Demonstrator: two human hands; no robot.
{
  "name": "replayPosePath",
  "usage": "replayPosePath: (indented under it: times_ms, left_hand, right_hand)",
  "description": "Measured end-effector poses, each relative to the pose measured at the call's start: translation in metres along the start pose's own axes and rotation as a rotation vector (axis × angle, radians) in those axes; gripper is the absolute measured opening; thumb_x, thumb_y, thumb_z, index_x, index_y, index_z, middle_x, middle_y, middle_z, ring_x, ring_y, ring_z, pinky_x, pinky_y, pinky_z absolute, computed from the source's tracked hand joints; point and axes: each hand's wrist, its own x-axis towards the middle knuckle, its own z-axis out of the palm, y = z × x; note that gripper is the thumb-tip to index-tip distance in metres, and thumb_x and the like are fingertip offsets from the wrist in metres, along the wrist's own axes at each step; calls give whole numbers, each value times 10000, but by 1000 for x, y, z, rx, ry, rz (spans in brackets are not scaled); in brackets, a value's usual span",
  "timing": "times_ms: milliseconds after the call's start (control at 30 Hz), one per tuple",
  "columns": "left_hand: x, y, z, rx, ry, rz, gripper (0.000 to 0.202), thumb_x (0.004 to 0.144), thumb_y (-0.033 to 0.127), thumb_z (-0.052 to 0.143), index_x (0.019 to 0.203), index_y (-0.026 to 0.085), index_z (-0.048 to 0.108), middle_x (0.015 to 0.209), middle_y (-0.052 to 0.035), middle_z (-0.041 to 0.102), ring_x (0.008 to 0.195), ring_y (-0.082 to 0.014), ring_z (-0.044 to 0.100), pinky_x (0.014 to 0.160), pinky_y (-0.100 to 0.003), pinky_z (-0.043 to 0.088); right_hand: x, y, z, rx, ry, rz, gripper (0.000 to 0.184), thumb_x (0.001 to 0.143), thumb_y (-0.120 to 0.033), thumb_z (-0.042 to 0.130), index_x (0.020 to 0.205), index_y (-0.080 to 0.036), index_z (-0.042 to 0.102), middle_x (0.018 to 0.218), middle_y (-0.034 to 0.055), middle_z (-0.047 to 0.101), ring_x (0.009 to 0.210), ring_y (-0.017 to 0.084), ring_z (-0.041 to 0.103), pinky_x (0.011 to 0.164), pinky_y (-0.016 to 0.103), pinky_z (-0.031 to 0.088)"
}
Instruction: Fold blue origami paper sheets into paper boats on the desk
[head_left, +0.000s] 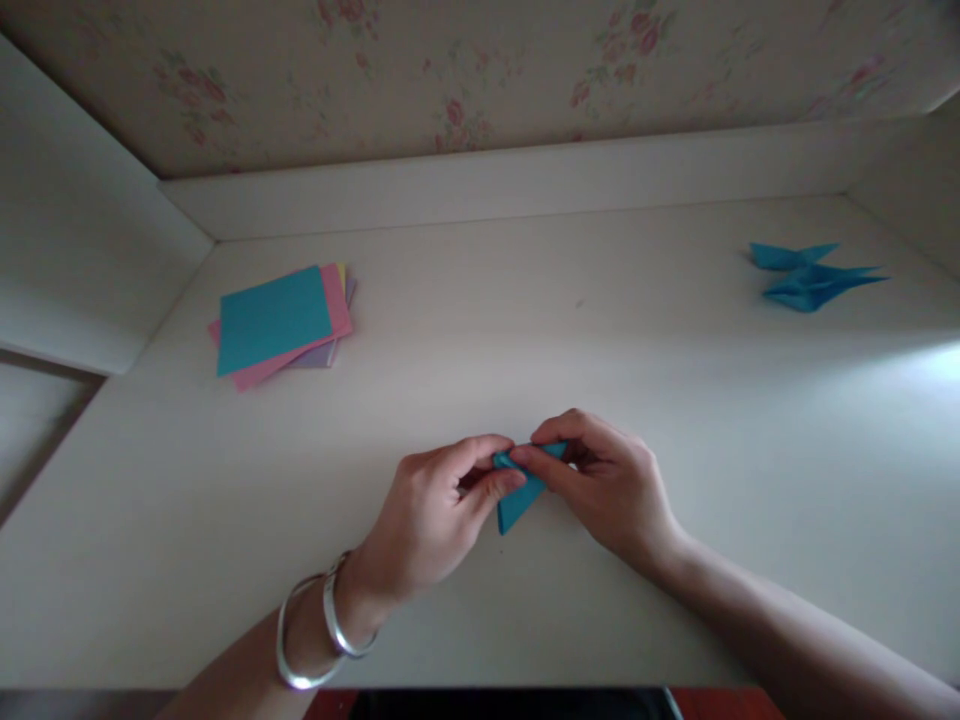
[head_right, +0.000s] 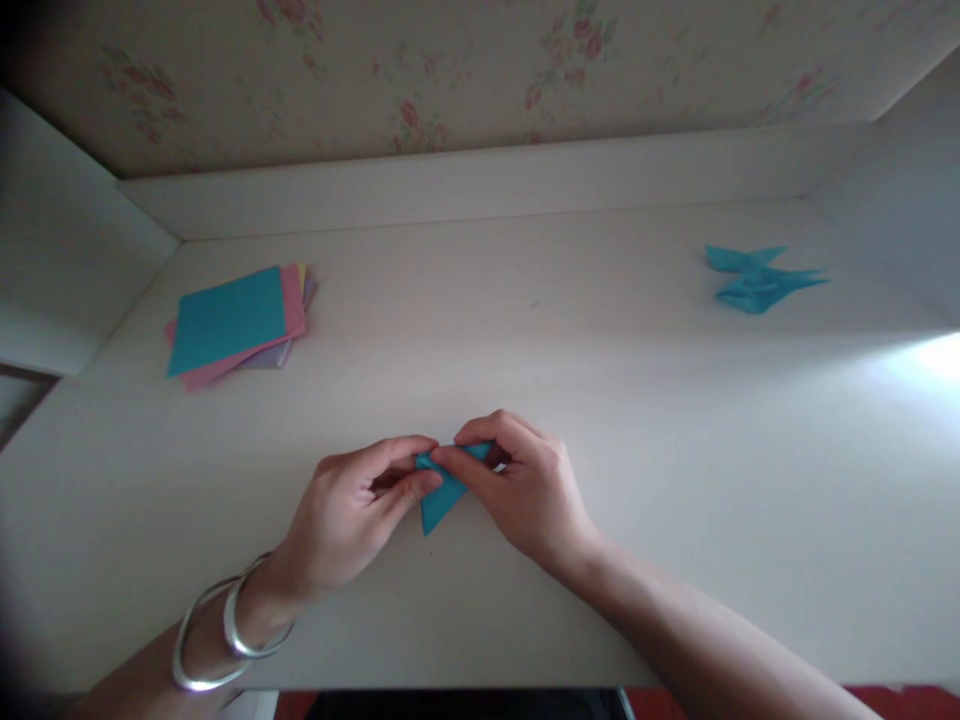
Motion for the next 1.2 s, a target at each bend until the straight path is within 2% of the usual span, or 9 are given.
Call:
replayPosePath:
  times_ms: [133,267,400,533,733,800,967,1100,1200]
  left_hand:
    - [2,2,-2,-40,-2,-119,215,940,371,632,1001,196,742,835,-33,785,692,-160,722,602,-218,556]
    - [8,2,-4,-279,53,-252,212,909,367,665,960,174,739,818,-40,777,701,-161,712,610,-219,555]
    - [11,-1,-5,-453,80,-370,210,869,363,716,950,169,728,837,-38,768,746,-158,697,663,-224,551]
    - [12,-2,-2,-500,71,-411,202,865,359,717,914,163,721,819,-32,744,724,-146,670,653,-224,531]
    - [13,-4,-1,-581,52,-431,195,844,314,740,951,156,699,802,-34,750,723,-157,696,669,-242,561]
    - [12,-3,-2,-546,23,-404,197,869,317,711,994,164,714,881,-53,778,782,-182,725,718,-272,589]
    - [8,-1,-4,-221,-13,-273,265,949,348,608,1124,222,761,1124,-52,780,988,-217,736,863,-297,592]
    - [9,-2,-4,-152,-88,-236,319,925,411,640,1157,224,756,1078,-47,794,856,-214,754,738,-277,607]
    - [9,-1,-5,-85,-139,-200,320,937,398,626,1172,219,750,901,-35,806,692,-192,729,614,-256,574]
  right_hand:
    - [1,0,0,41,-18,-17,152,835,-325,781,810,-210,685,768,-5,639,552,94,551,485,221,443]
    - [5,-2,-3,255,-123,133,241,889,-433,709,934,-197,692,844,21,660,568,105,619,493,220,507]
    - [8,-2,-4,391,-202,260,297,953,-468,616,972,-193,726,783,27,717,710,152,716,646,236,605]
    - [9,-1,-4,391,-185,300,305,923,-472,655,893,-183,748,830,37,747,769,181,741,733,285,650]
    - [9,3,-3,391,-139,335,294,885,-458,698,981,-189,766,891,52,777,778,211,770,733,327,675]
    - [9,4,-3,350,-126,343,285,881,-446,701,990,-193,775,884,55,784,758,217,773,707,328,677]
    - [10,7,-5,243,-79,315,238,872,-414,714,975,-215,793,869,41,793,736,214,772,664,306,665]
    - [9,6,-8,67,-101,186,166,888,-361,697,939,-244,802,879,22,800,753,206,761,683,300,635]
    - [9,4,-10,-42,-124,131,126,874,-336,711,905,-255,803,784,3,792,658,185,735,603,272,587]
